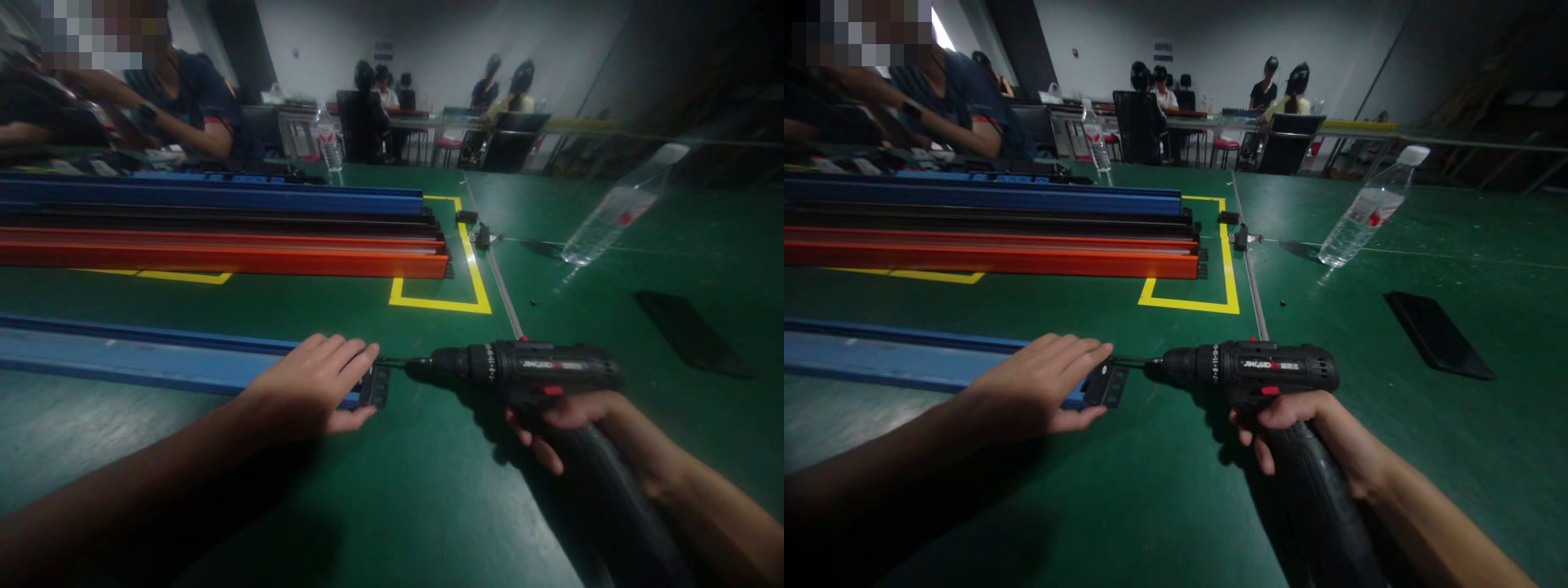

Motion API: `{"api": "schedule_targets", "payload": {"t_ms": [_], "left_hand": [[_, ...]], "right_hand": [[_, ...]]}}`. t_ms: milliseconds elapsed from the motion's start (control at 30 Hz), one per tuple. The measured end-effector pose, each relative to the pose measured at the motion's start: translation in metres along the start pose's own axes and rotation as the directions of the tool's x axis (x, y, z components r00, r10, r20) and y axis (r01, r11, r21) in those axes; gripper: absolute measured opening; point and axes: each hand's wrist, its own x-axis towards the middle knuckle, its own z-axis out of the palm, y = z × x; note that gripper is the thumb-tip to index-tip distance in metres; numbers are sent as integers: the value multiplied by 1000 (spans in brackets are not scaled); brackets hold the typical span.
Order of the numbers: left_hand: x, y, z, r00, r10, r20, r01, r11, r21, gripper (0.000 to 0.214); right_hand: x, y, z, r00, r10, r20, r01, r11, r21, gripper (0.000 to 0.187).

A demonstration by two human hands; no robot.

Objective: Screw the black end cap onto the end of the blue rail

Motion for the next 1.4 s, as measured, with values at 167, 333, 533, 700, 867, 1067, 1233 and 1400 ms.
{"api": "schedule_targets", "payload": {"t_ms": [167,333,533,700,867,1067,1233,1400], "left_hand": [[0,1,1,1000,-2,-1,2,1000,15,61],[0,1,0,1000,-4,-1,4,1000,11,61],[0,1,-2,1000,-5,18,5,1000,15,61],[1,2,-4,1000,-9,25,9,1000,4,61],[2,2,-3,1000,-14,20,14,1000,-1,61],[1,3,-2,1000,-4,22,4,1000,3,61],[0,1,-1,1000,-5,23,5,1000,2,62],[0,1,0,1000,-5,21,5,1000,6,62]], "right_hand": [[-3,-7,3,997,74,-13,-75,997,-5,32],[-3,-10,4,996,94,9,-94,996,11,32],[-2,-10,1,995,101,12,-101,995,10,32],[-1,-8,-2,993,117,7,-117,993,18,33],[0,-6,-5,994,111,16,-111,994,18,34],[0,-8,-2,996,88,5,-88,996,3,31],[-1,-5,1,998,60,-29,-60,998,27,32],[-1,-3,3,998,53,-45,-50,997,64,31]]}}
